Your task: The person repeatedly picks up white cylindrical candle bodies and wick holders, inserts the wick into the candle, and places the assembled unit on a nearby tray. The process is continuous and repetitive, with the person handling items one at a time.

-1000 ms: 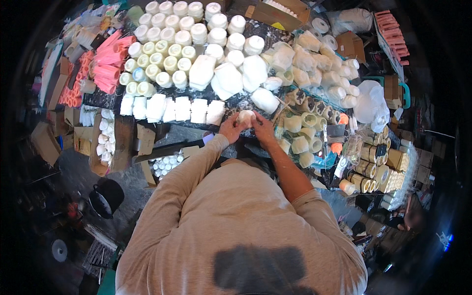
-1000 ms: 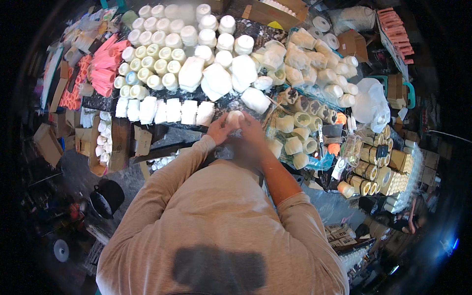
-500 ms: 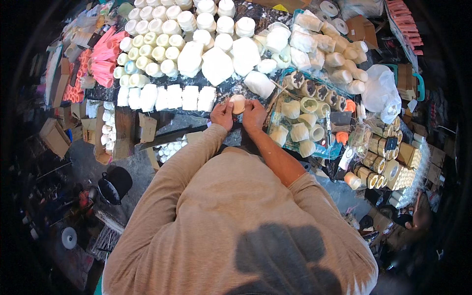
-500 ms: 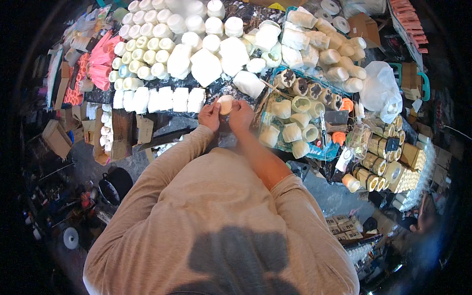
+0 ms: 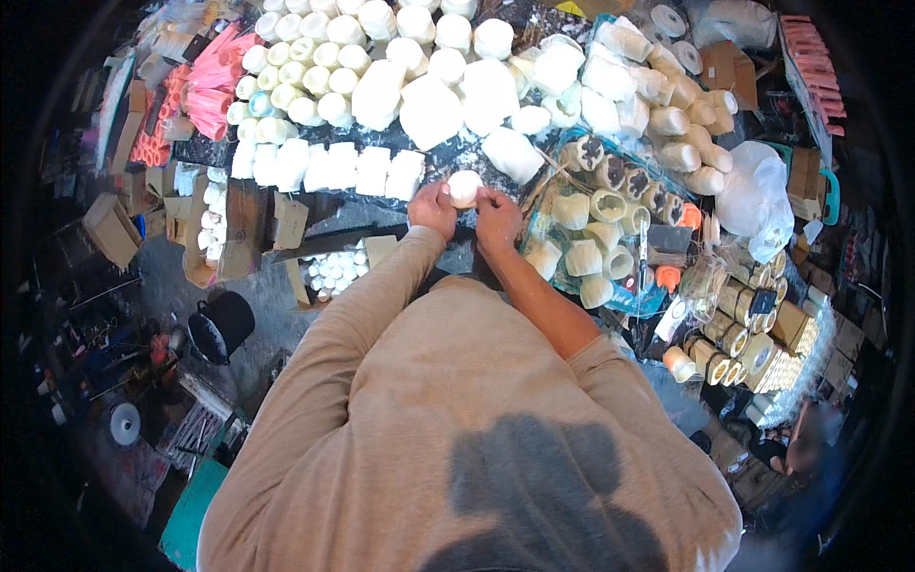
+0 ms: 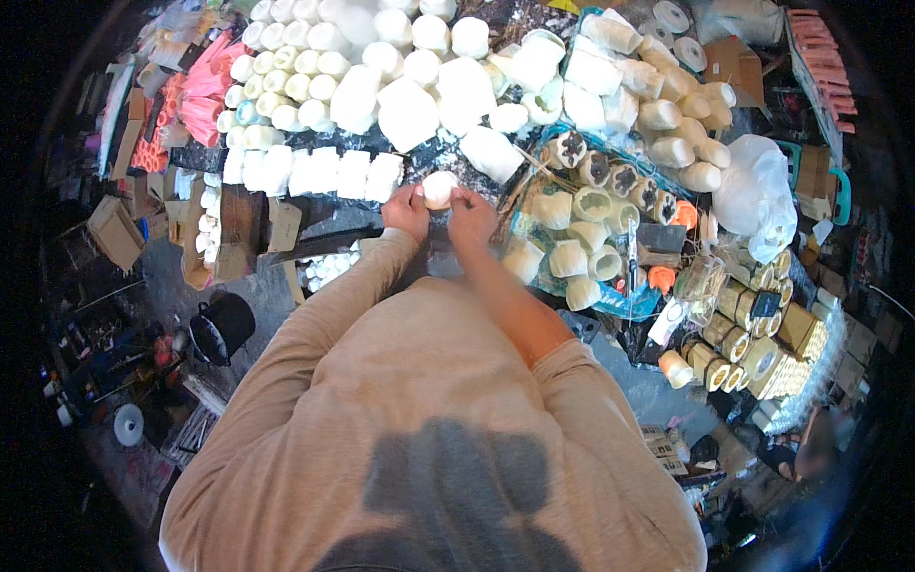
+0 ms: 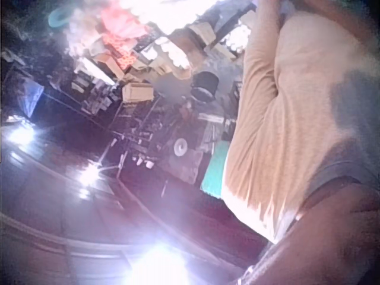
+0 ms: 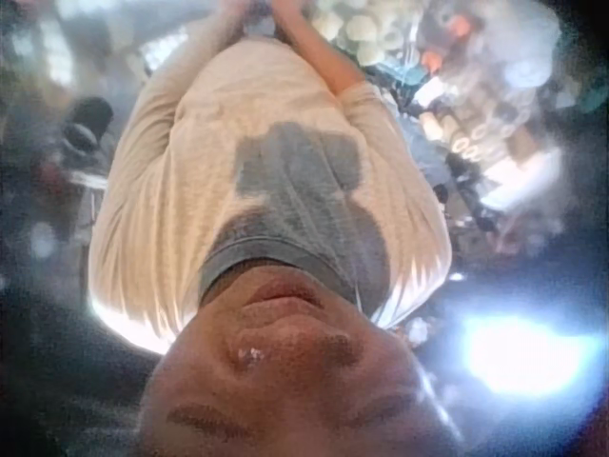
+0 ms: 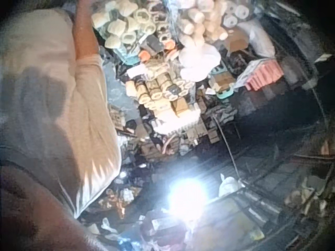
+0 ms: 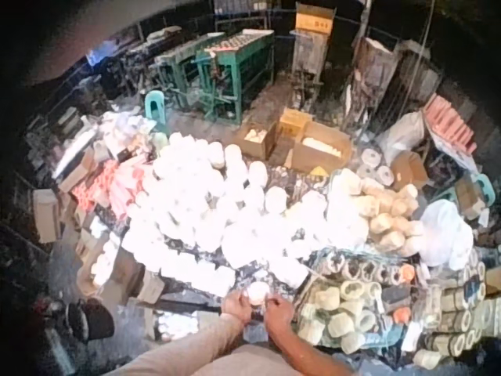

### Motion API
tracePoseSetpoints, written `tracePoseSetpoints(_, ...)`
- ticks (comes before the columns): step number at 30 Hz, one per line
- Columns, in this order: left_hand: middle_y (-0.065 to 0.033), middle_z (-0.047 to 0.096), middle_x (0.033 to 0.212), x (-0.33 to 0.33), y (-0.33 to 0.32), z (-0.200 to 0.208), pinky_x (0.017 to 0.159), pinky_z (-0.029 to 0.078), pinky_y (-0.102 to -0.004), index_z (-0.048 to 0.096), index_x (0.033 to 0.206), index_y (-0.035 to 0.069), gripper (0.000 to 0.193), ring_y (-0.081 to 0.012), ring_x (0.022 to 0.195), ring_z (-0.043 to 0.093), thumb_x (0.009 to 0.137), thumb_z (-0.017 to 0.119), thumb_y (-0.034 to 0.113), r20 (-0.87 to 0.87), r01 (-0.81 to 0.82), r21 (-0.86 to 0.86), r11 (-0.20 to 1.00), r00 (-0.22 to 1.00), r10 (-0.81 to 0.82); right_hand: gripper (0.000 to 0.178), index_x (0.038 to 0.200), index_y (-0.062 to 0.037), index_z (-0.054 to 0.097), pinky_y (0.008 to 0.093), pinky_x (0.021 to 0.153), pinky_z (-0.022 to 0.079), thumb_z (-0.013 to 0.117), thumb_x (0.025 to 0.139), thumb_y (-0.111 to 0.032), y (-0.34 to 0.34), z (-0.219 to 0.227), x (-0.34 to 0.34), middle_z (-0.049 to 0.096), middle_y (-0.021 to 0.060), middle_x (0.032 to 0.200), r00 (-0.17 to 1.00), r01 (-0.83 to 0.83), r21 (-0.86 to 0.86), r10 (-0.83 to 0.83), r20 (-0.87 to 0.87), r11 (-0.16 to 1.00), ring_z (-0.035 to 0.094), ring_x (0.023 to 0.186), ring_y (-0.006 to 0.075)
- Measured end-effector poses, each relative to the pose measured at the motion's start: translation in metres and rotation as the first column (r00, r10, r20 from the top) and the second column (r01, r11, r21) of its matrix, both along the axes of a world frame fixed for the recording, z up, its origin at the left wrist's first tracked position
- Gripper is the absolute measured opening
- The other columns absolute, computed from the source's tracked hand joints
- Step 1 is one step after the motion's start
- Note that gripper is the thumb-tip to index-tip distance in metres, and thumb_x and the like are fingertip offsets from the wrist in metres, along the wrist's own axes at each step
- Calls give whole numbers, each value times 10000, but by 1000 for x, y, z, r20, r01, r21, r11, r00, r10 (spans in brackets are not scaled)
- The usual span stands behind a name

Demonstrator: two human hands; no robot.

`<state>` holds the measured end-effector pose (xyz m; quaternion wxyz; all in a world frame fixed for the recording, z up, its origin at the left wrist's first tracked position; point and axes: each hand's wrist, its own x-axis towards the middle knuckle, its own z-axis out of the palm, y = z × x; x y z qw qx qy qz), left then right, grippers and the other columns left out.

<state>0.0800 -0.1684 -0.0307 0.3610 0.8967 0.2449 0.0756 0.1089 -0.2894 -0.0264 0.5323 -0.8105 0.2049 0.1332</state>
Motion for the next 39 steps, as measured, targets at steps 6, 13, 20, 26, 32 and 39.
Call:
tracePoseSetpoints(6,-205,731,1092,48,10,-7,889,566,-470,740,1030,53,292,-372,1031,709,971,539,257,-720,508,14,861,603,-345,170,927,-14,745,356,703,550,774,777,-88,0,-1,26,748,131,864,894,-438,-329,367,-258,836,715,818,232)
tracePoseSetpoints(13,-244,714,1056,21,-2,-40,877,540,-503,722,1002,8,432,-405,1015,691,1059,399,290,-542,-119,74,990,829,140,356,1001,-12,756,450,844,568,511,955,-266,-10,-59,38,747,208,988,869,-433,-313,298,-396,845,727,946,375)
tracePoseSetpoints(20,-274,702,992,15,-3,-46,840,527,-535,702,916,-4,434,-458,936,679,1052,431,306,-493,-79,83,993,863,110,483,949,24,767,460,889,552,512,972,-386,-19,-64,41,733,250,998,856,-511,-464,379,-352,724,718,946,393)
tracePoseSetpoints(26,-280,689,956,-3,-3,-40,828,518,-529,695,957,-18,420,-449,943,661,1038,474,329,-290,-109,-73,991,954,84,333,991,-7,745,515,814,517,578,957,-293,-17,-40,34,713,254,947,915,-400,-379,339,-219,835,685,918,443)
tracePoseSetpoints(32,-52,688,1140,-19,-24,-23,846,567,-329,661,1304,48,422,-175,1038,639,1014,630,354,-205,-339,-872,353,908,364,359,1028,21,720,479,813,520,561,978,-298,-19,-27,28,721,247,947,928,-370,-345,361,-94,863,693,898,403)
tracePoseSetpoints(39,-82,713,1164,-9,-13,-15,857,535,-310,650,1319,-4,504,-171,1005,652,994,668,381,-351,-426,-839,338,899,262,359,1153,-35,737,325,833,498,575,1042,-335,-23,-21,21,723,49,974,943,193,548,0,-332,814,627,882,126)
